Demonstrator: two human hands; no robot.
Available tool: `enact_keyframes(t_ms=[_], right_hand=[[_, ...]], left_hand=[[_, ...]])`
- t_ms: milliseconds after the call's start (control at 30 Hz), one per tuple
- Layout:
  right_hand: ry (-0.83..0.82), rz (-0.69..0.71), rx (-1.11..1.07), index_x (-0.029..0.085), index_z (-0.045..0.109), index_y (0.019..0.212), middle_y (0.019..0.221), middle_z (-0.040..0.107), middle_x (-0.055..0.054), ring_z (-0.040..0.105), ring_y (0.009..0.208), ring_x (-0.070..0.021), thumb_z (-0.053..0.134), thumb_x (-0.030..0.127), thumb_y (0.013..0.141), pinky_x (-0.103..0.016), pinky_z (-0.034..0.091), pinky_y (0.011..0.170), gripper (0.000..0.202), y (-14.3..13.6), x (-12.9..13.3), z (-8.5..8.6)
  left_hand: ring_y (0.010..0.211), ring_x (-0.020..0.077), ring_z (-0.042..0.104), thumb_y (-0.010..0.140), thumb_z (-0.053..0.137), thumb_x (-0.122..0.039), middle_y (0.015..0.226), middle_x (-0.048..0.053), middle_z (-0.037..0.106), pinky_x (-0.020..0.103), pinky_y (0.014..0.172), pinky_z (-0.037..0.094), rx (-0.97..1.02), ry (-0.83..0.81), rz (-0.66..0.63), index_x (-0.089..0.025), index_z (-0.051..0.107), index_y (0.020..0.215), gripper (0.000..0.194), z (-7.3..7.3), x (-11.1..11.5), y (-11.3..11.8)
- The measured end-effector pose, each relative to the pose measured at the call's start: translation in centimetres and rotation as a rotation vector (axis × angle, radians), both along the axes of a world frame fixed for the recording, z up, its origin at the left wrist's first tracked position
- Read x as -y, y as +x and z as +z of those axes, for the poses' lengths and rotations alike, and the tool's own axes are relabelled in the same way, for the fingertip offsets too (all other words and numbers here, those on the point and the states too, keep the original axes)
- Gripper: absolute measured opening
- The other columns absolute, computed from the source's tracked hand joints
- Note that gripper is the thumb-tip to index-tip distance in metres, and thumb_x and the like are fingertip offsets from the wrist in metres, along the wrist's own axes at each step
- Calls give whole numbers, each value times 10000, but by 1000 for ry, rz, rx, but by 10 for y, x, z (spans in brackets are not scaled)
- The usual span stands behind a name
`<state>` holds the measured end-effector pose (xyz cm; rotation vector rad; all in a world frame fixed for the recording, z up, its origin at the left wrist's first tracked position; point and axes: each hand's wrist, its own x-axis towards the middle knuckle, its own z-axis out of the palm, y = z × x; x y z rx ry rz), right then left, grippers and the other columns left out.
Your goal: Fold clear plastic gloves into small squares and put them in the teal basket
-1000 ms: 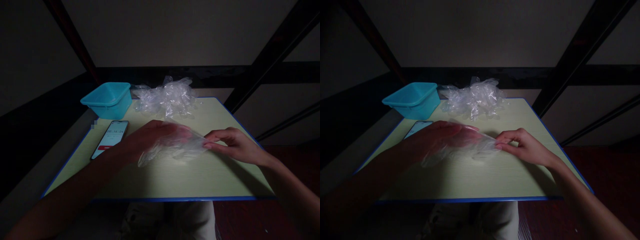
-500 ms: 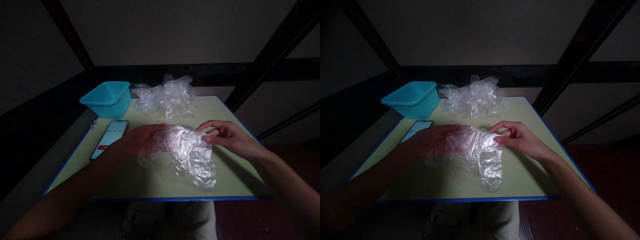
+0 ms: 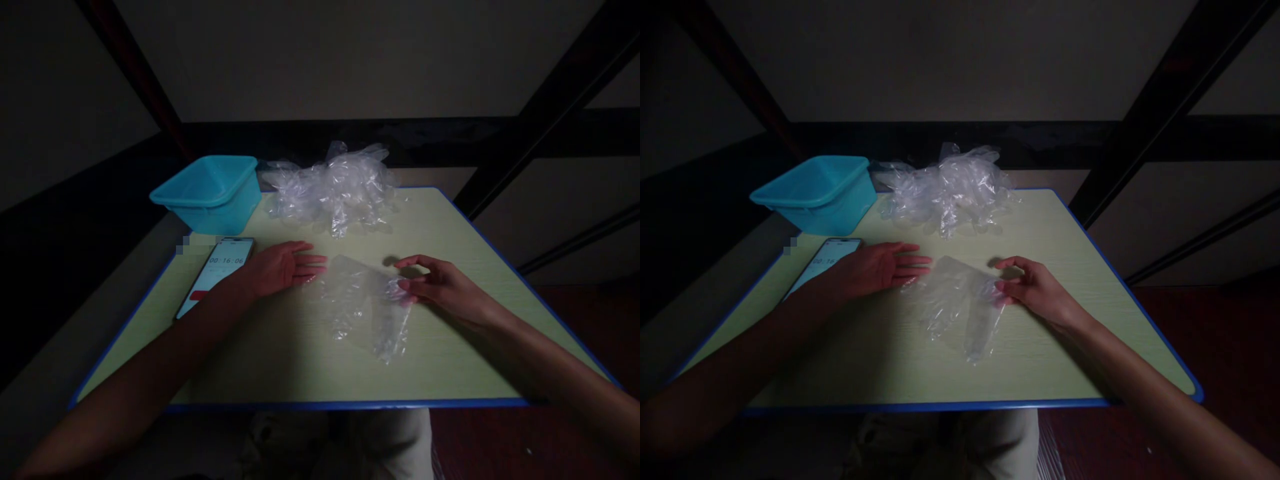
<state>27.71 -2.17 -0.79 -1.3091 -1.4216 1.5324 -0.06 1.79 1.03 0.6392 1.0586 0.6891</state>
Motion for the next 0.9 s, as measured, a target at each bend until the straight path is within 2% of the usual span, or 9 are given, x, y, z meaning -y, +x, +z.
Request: enact_keyframes(t_ms=[133, 200, 300, 367, 533, 667, 733, 800, 900], right_hand=[[56, 106, 39, 196, 491, 1203, 671, 671, 15, 657, 629, -152, 660, 227, 747, -321, 569, 611, 487, 8, 13, 3], [21, 169, 26, 222, 554, 1168, 750, 693, 3, 660, 681, -139, 691, 239, 728, -315, 573, 664, 461, 12, 15, 5], [-123, 216, -8, 200, 695, 928, 799, 701, -15, 662, 681, -118, 721, 276, 703, -285, 570, 704, 239, 18, 15, 9], [-226, 232, -33, 199, 721, 851, 795, 709, -20, 671, 670, -119, 739, 278, 683, -275, 571, 710, 186, 21, 15, 11], [-367, 272, -94, 234, 707, 948, 836, 728, -37, 697, 723, -157, 690, 299, 742, -316, 568, 741, 216, 16, 30, 13], [-390, 302, -182, 256, 658, 1069, 999, 705, -69, 668, 922, -198, 682, 272, 747, -329, 555, 776, 323, -2, 53, 10], [-380, 324, -197, 273, 632, 1110, 1083, 674, -76, 641, 988, -211, 701, 240, 724, -342, 547, 799, 394, -10, 62, 7], [-342, 345, -186, 274, 621, 1124, 1079, 670, -72, 633, 1003, -213, 701, 220, 722, -346, 539, 813, 414, -16, 66, 3], [-275, 374, -183, 266, 623, 1112, 1049, 674, -62, 649, 961, -193, 675, 205, 749, -328, 537, 807, 372, -17, 67, -1]], left_hand=[[800, 183, 677, 871, 435, -164, 923, 119, 698, 327, 824, 475, -30, 71, 129, -136, 556, 977, 164, 3, 1, -8], [815, 185, 674, 867, 438, -153, 933, 128, 695, 329, 839, 471, -19, 84, 148, -123, 562, 998, 183, 3, 2, -9], [827, 179, 674, 870, 428, -140, 910, 118, 702, 314, 839, 471, -5, 83, 158, -119, 580, 971, 184, 2, 5, -11], [815, 169, 677, 880, 409, -138, 888, 101, 708, 297, 813, 480, -2, 78, 150, -127, 588, 942, 190, 2, 6, -12], [814, 165, 676, 883, 405, -161, 880, 86, 713, 289, 787, 485, 33, 120, 115, -142, 608, 908, 206, 1, 7, -17], [852, 180, 668, 834, 465, -174, 900, 89, 711, 315, 832, 472, -25, 204, 116, -140, 616, 921, 178, -4, 7, -20], [917, 200, 652, 803, 514, -213, 969, 88, 700, 342, 879, 454, -119, 351, 111, -149, 615, 954, 193, -8, 10, -18], [1018, 221, 611, 797, 535, -269, 1073, 92, 670, 371, 937, 419, -294, 604, 41, -159, 612, 998, 242, -13, 17, -13], [1208, 217, 471, 844, 471, -276, 1274, 113, 551, 392, 1035, 320, -609, 1064, -241, -149, 567, 1130, 327, -18, 31, 0]])
